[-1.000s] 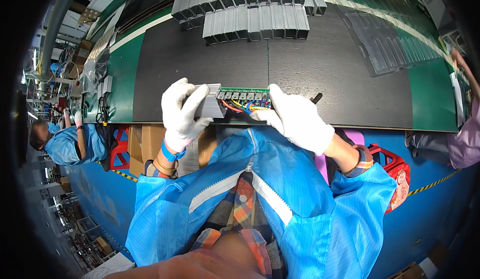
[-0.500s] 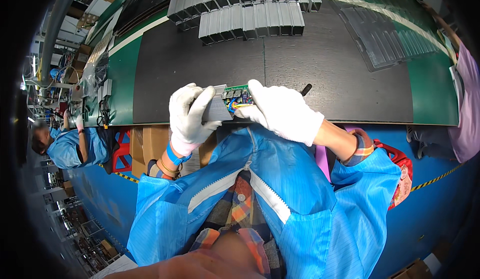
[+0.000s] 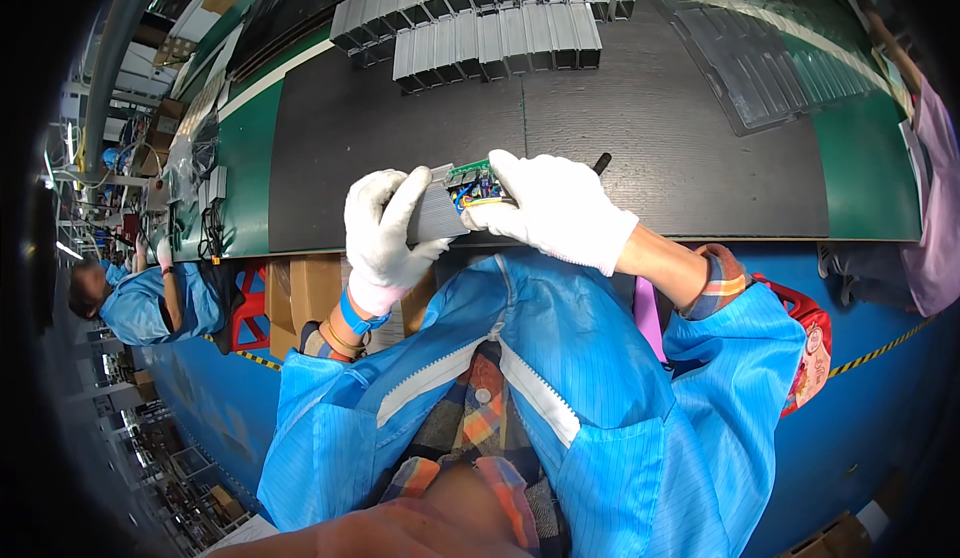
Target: Assembling and inspecting electronic circuit board components at a factory workstation.
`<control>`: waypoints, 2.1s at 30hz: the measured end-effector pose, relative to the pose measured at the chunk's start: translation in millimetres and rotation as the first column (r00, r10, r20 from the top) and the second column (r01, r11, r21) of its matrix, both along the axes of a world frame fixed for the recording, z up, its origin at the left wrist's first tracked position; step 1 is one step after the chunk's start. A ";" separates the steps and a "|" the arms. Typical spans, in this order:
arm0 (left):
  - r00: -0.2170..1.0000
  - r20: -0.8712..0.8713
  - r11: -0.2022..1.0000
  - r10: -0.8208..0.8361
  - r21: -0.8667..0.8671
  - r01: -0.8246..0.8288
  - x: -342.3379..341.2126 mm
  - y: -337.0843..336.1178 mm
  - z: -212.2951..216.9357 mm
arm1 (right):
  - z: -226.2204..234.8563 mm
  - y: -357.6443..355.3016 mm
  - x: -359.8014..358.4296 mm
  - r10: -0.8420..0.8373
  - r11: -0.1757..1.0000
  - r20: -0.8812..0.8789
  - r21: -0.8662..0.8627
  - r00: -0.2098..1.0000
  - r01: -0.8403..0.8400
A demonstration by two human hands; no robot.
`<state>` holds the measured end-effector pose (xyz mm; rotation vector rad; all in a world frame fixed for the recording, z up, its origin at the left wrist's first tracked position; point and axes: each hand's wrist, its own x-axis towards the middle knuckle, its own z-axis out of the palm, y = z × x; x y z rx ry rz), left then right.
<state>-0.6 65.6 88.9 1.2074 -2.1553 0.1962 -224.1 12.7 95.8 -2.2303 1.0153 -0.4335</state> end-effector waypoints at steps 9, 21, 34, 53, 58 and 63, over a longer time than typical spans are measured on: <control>0.998 0.036 0.998 -0.061 0.010 0.060 -4.5 -2.9 9.6 | 35.8 -1.0 5.3 0.111 0.910 -0.070 0.409 0.991 -0.073; 0.928 -0.349 0.972 0.130 0.230 -0.049 -10.7 -1.0 8.2 | 78.6 -28.3 0.3 0.043 0.961 0.165 0.262 0.985 -0.086; 0.888 -0.434 0.882 0.151 0.465 0.077 -20.4 -8.0 3.2 | -48.9 -10.3 23.4 -0.361 0.345 0.730 0.683 0.581 -0.644; 0.415 -0.811 0.812 0.413 0.534 0.235 64.2 -27.2 25.4 | 4.2 -43.2 130.1 0.100 0.964 0.473 -0.263 0.876 0.032; 0.771 0.028 0.747 0.636 0.230 -0.624 185.3 -35.8 23.6 | -50.2 -45.5 134.7 0.066 0.981 0.393 -0.193 0.917 0.012; 0.521 0.311 0.568 0.795 -0.079 -0.819 325.7 -77.6 -52.9 | -92.3 -39.2 130.5 0.050 0.963 0.167 -0.268 0.985 -0.003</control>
